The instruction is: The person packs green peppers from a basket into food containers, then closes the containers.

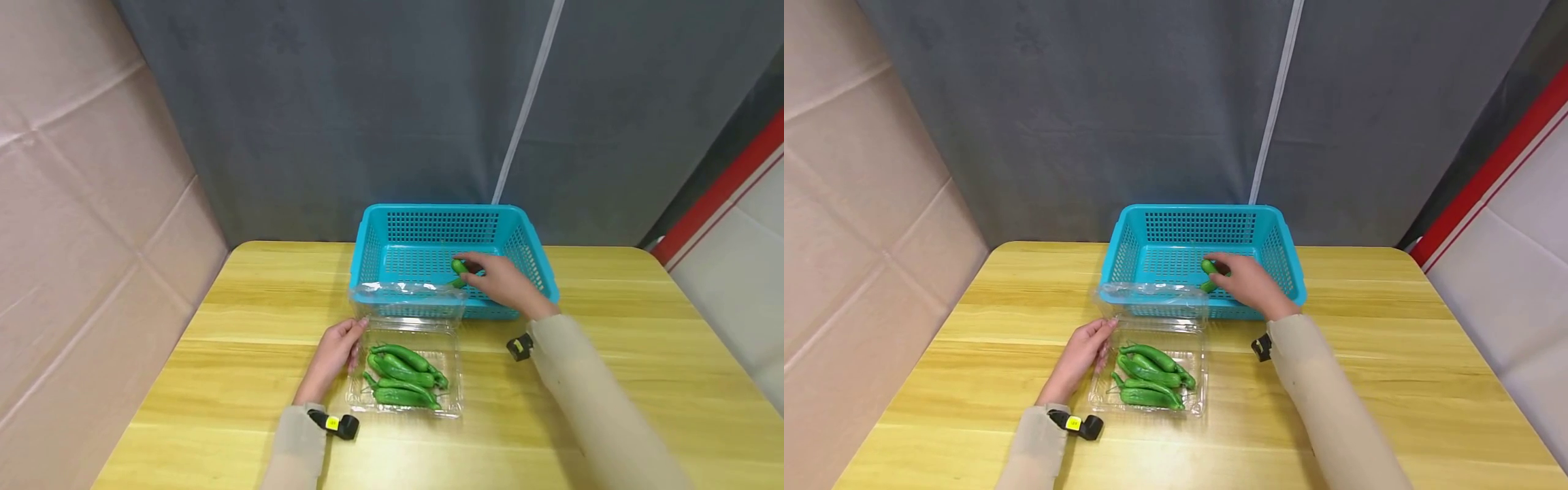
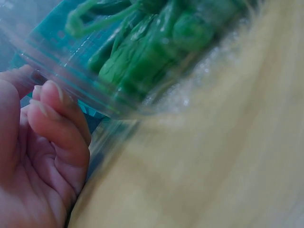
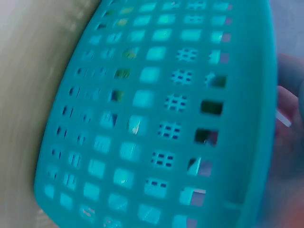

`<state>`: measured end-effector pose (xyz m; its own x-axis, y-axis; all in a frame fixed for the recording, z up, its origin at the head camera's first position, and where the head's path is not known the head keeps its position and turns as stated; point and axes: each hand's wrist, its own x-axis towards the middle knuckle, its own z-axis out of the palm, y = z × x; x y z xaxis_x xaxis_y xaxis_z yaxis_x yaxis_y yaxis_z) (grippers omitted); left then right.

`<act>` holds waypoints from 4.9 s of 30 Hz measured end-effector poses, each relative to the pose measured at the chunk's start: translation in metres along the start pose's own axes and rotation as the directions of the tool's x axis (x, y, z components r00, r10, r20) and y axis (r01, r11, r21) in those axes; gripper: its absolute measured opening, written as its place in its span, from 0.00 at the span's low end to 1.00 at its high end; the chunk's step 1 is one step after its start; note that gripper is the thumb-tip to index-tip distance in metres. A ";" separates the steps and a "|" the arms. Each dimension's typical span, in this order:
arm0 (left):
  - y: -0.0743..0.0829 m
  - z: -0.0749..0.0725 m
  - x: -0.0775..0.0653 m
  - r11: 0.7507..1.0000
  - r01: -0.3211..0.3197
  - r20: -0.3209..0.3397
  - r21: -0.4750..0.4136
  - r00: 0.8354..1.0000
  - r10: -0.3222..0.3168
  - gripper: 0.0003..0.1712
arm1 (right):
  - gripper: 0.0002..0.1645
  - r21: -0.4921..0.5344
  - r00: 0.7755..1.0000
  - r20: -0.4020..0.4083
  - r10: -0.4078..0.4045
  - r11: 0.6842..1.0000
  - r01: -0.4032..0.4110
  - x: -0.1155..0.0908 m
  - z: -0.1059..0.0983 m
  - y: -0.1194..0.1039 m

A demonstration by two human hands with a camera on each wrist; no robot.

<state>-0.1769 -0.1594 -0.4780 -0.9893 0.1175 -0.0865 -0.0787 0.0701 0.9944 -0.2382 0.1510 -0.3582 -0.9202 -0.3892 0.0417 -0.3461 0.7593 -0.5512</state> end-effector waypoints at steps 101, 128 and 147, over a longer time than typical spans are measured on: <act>0.027 -0.001 -0.011 1.000 0.027 0.068 -0.016 0.997 -0.026 0.25 | 0.25 -0.001 0.806 -0.377 -0.456 0.871 0.492 -0.078 0.021 -0.077; 0.029 0.000 -0.012 1.000 0.028 0.069 -0.012 0.997 -0.027 0.26 | 0.22 -0.154 0.936 -0.012 -0.351 0.926 0.345 -0.063 0.064 -0.086; 0.015 -0.002 -0.004 1.000 0.028 0.068 -0.015 0.997 -0.026 0.27 | 0.25 -0.171 0.954 0.115 -0.278 0.940 0.295 -0.055 0.076 -0.081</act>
<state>-0.1746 -0.1610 -0.4625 -0.9763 0.1825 -0.1167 -0.1077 0.0584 0.9925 -0.1454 0.0717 -0.3792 -0.7601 -0.6425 0.0970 -0.6280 0.6882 -0.3631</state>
